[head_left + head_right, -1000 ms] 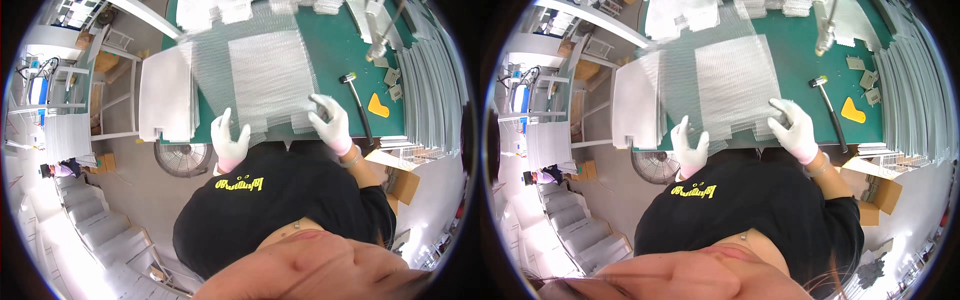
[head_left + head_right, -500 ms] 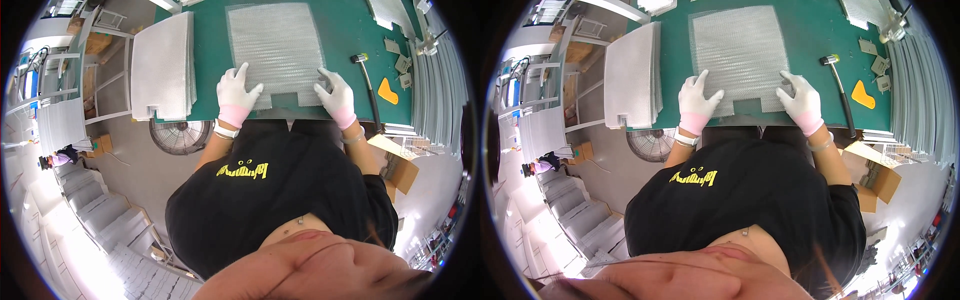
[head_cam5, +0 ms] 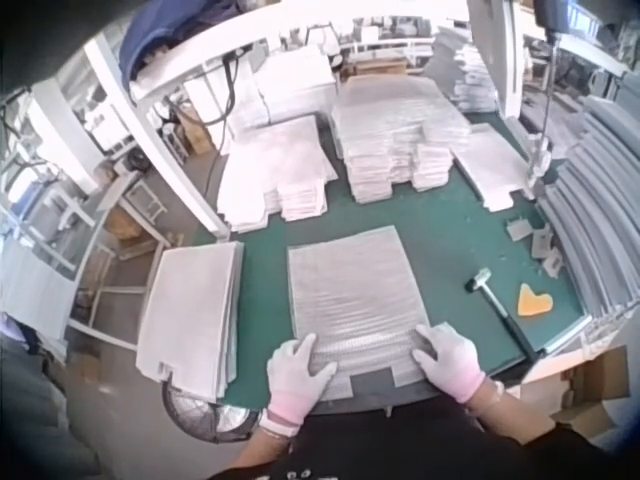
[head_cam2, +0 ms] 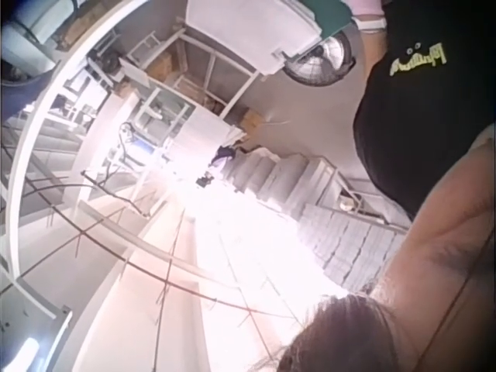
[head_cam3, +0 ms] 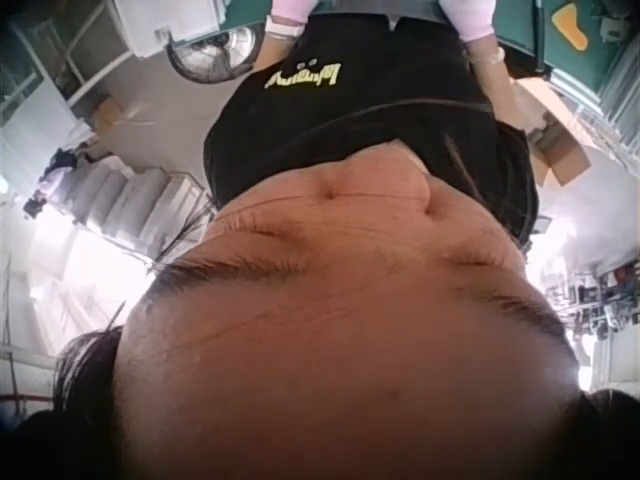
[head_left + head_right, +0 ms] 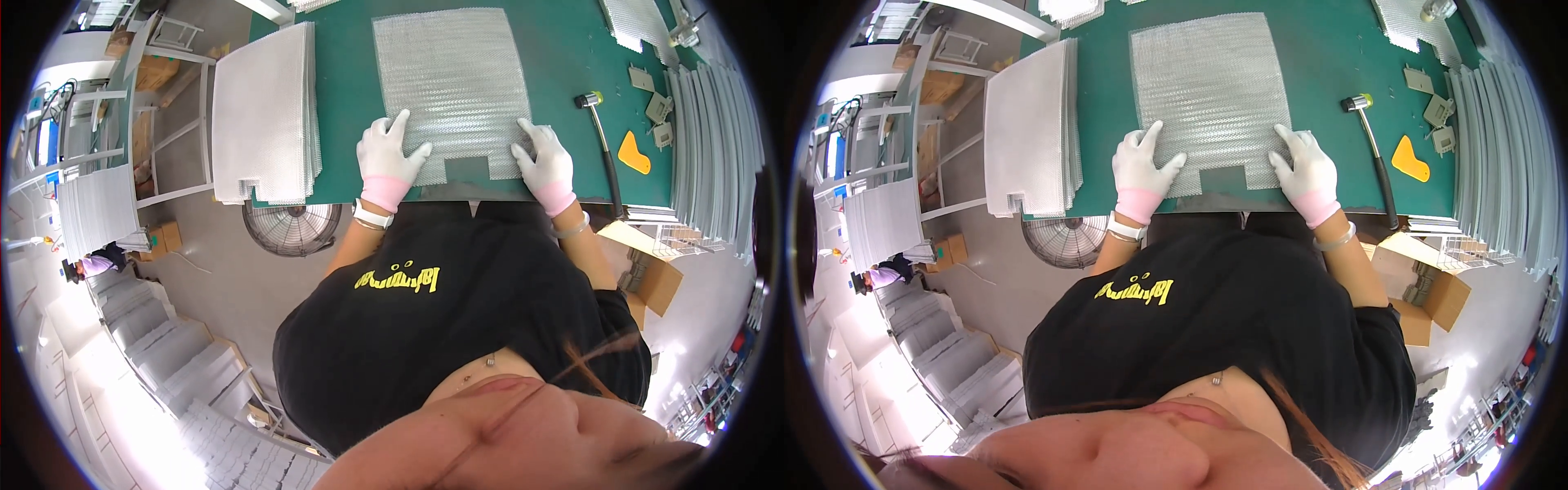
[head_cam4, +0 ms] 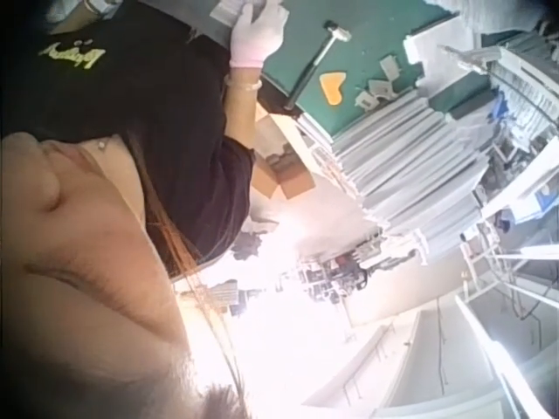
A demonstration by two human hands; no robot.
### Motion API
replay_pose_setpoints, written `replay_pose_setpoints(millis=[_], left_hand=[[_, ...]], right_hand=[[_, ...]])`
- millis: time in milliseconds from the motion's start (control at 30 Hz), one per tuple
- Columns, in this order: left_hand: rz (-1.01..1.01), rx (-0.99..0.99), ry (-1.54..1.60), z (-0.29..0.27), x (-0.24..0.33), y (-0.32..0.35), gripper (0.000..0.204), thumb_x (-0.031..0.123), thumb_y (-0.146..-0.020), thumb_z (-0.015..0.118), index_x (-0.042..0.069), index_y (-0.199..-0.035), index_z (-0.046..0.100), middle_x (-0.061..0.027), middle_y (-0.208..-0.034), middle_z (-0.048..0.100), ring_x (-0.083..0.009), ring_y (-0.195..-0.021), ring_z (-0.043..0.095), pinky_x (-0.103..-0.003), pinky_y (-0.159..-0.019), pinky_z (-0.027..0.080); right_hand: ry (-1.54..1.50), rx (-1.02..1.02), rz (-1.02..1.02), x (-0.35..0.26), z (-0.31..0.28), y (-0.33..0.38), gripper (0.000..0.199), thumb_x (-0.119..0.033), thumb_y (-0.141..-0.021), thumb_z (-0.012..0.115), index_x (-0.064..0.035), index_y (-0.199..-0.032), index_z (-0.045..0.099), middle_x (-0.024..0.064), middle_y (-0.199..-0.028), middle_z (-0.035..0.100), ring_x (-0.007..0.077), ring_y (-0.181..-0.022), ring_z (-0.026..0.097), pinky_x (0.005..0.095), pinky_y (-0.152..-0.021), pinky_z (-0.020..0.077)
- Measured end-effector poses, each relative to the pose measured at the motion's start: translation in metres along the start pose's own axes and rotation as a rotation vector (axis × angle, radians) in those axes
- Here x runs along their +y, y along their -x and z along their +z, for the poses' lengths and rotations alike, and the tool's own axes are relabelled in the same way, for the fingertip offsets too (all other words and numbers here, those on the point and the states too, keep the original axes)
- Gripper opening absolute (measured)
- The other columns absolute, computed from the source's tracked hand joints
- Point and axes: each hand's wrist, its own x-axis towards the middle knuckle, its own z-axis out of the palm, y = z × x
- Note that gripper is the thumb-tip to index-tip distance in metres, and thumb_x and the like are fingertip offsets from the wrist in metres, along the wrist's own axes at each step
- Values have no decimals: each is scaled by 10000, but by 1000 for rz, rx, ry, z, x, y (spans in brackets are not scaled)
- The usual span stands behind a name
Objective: Assembling metal mesh filters by placing mesh into frames and securing them with screws using a power drill.
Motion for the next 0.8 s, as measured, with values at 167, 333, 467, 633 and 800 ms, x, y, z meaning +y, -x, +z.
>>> replay_pose_setpoints(millis=[167, 333, 467, 633, 800], left_hand=[[4, 8, -27, 0, 1, -2, 702, 459, -739, 805, 117, -1325, 622, -200, -1220, 601, -349, -1112, 583, -463, -948, 484], [-134, -143, -54, -22, 13, -12, 668, 525, -718, 796, 172, -1272, 670, -208, -1379, 492, -391, -1265, 458, -523, -1068, 379], [124, -3, -227, -36, 0, -22, 609, 525, -731, 784, 179, -1226, 701, -226, -1452, 420, -411, -1350, 368, -537, -1130, 295], [301, 157, 18, -57, -1, -52, 490, 466, -746, 789, 151, -1116, 726, -248, -1463, 390, -431, -1351, 359, -530, -1141, 277], [265, 226, 203, -74, 7, -46, 565, 390, -792, 754, 53, -1231, 642, -275, -1452, 390, -432, -1357, 370, -526, -1130, 291]], right_hand=[[24, -18, 25, 0, -2, -1, 436, -205, -841, 727, -110, -1256, 635, 106, -1009, 636, 288, -862, 655, 357, -739, 553], [163, -266, 255, -19, -23, -21, 430, -284, -846, 723, -156, -1250, 655, 158, -1079, 599, 330, -915, 642, 407, -808, 546], [166, -103, -208, -29, -36, -78, 367, -299, -854, 703, -127, -1179, 697, 188, -1114, 599, 361, -1033, 612, 444, -885, 521], [296, 194, -415, -83, 4, -239, 285, -164, -927, 626, -52, -1188, 644, 125, -1065, 670, 303, -869, 681, 404, -816, 545], [245, 268, -157, -77, 51, -349, 385, -351, -961, 539, -50, -1185, 622, 184, -1005, 664, 337, -897, 694, 480, -758, 571]])
